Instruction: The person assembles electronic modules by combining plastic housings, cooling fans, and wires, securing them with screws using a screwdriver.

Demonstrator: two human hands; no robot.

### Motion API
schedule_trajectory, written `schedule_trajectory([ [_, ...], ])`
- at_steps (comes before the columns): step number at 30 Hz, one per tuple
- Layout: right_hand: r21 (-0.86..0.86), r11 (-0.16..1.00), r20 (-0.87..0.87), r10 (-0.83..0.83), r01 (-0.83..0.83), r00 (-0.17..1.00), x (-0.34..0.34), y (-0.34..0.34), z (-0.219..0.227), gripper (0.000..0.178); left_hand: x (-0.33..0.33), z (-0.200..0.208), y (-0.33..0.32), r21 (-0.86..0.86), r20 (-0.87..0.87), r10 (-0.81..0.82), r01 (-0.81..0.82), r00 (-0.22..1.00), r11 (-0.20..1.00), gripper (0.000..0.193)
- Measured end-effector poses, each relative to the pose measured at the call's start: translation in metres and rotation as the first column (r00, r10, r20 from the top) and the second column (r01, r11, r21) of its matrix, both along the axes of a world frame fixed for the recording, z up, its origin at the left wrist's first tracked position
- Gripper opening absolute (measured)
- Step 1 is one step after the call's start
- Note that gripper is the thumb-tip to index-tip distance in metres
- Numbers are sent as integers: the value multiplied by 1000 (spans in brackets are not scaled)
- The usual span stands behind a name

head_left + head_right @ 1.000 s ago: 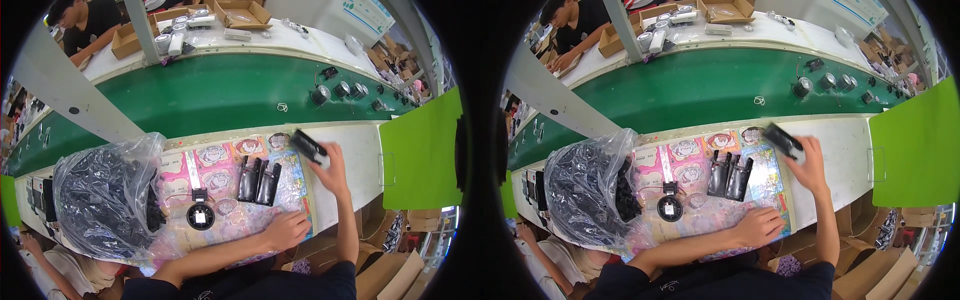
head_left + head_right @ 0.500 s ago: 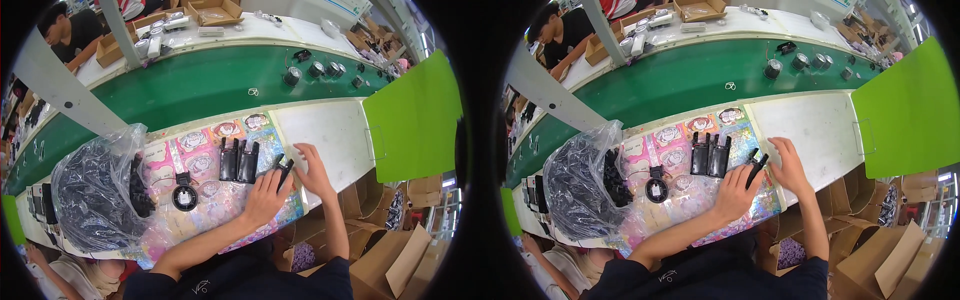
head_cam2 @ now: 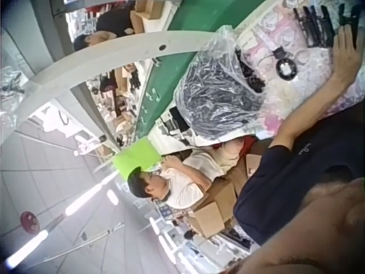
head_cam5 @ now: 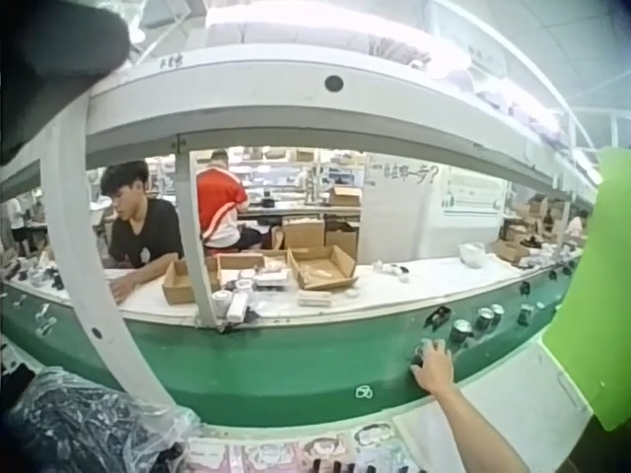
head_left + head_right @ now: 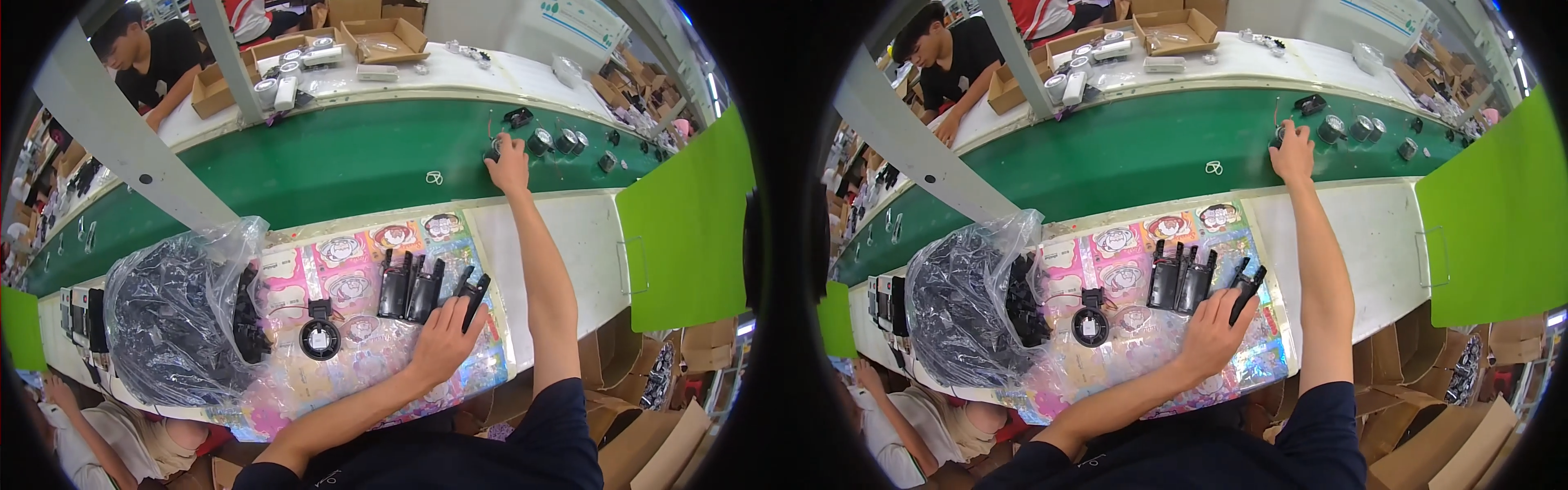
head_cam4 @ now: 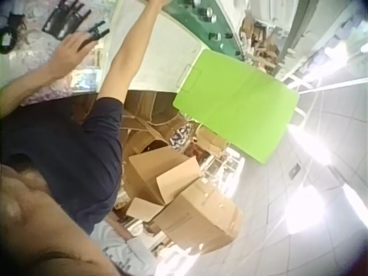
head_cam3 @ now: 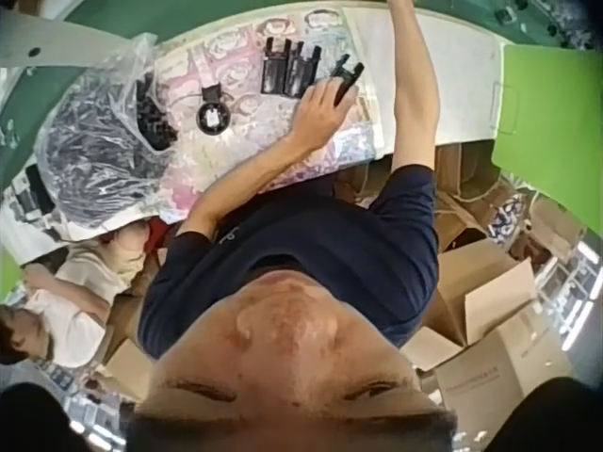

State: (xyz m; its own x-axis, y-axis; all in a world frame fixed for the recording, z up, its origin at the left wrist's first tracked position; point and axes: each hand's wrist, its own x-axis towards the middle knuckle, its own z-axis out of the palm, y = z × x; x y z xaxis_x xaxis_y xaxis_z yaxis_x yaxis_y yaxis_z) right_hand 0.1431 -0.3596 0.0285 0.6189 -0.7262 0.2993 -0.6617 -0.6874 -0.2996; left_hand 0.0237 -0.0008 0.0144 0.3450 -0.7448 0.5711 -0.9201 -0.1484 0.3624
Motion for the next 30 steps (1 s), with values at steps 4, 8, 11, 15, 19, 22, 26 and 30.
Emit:
schedule_trajectory([
  [4,91,972,88,207,-215,974,-16,29,20,65,8,0,-1,-13,4,26,-26,1000,1000,45],
  [8,124,930,207,317,-346,926,-67,76,35,63,13,10,3,-153,-39,-44,38,998,988,38],
  [11,94,939,122,319,-331,940,-116,99,40,61,17,30,24,-320,-32,-73,59,997,946,28],
  [15,85,950,29,300,-301,954,-164,118,44,59,33,43,82,-425,26,91,-71,996,902,32],
  [19,-256,919,108,335,-299,936,-172,145,51,56,53,51,135,-210,-55,458,-459,887,863,46],
  [22,-165,909,276,414,-382,867,-162,204,66,40,60,36,154,-20,-115,508,-513,854,858,63],
  [26,228,683,338,613,-694,714,-157,304,69,40,59,21,162,27,-249,486,-496,837,868,79],
  [30,658,293,546,447,-693,708,-169,365,61,61,39,31,155,-144,-185,399,-427,898,893,73],
])
